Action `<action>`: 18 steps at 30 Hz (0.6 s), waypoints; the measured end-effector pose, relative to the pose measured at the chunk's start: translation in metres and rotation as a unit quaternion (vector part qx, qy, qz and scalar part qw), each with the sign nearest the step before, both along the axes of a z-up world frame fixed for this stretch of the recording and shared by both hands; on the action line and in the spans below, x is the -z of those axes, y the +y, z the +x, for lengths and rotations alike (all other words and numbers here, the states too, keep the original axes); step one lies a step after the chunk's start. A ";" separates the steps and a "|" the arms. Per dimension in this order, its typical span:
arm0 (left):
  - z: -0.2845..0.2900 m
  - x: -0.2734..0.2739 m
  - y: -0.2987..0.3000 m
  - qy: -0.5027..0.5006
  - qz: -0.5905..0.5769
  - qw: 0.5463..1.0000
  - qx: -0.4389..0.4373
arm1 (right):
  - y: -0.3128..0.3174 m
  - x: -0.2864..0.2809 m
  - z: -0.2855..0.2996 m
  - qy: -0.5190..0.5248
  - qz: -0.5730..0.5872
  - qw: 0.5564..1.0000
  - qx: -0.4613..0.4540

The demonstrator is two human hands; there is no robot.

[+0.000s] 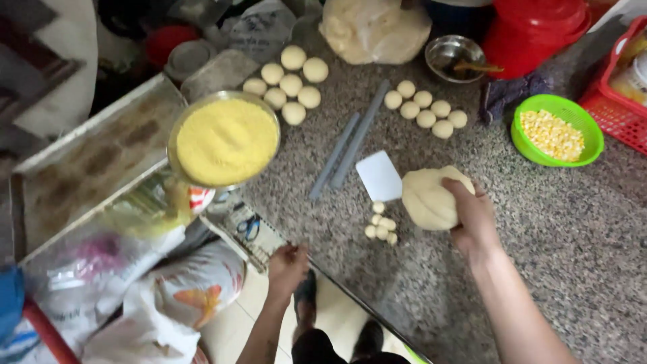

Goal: The recorder is shaping pieces of dough, coating them, placing them on a baking tray, and rolling small dough strips on a workbench.

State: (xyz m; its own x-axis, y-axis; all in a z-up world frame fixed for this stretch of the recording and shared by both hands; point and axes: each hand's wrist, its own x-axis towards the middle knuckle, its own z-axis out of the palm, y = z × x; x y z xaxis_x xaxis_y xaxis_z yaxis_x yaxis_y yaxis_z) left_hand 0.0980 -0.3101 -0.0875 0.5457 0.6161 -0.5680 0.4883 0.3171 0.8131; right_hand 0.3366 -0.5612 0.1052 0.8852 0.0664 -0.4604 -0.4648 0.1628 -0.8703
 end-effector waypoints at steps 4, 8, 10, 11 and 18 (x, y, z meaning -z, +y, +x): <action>0.001 0.031 -0.026 -0.058 -0.062 0.991 -0.107 | -0.041 0.021 -0.015 -0.012 -0.007 0.999 -0.047; -0.002 0.013 -0.030 -0.095 -0.071 0.981 -0.153 | -0.057 0.021 -0.033 0.021 -0.017 0.998 -0.050; -0.008 0.017 -0.026 -0.152 -0.059 0.968 -0.191 | -0.055 0.010 -0.046 0.032 -0.046 0.998 -0.036; -0.017 0.010 -0.028 -0.151 -0.060 0.968 -0.192 | -0.057 0.012 -0.050 0.034 -0.047 0.998 -0.036; -0.087 0.074 -0.023 -0.159 -0.069 0.957 -0.231 | -0.056 0.016 -0.093 0.013 -0.015 0.999 -0.035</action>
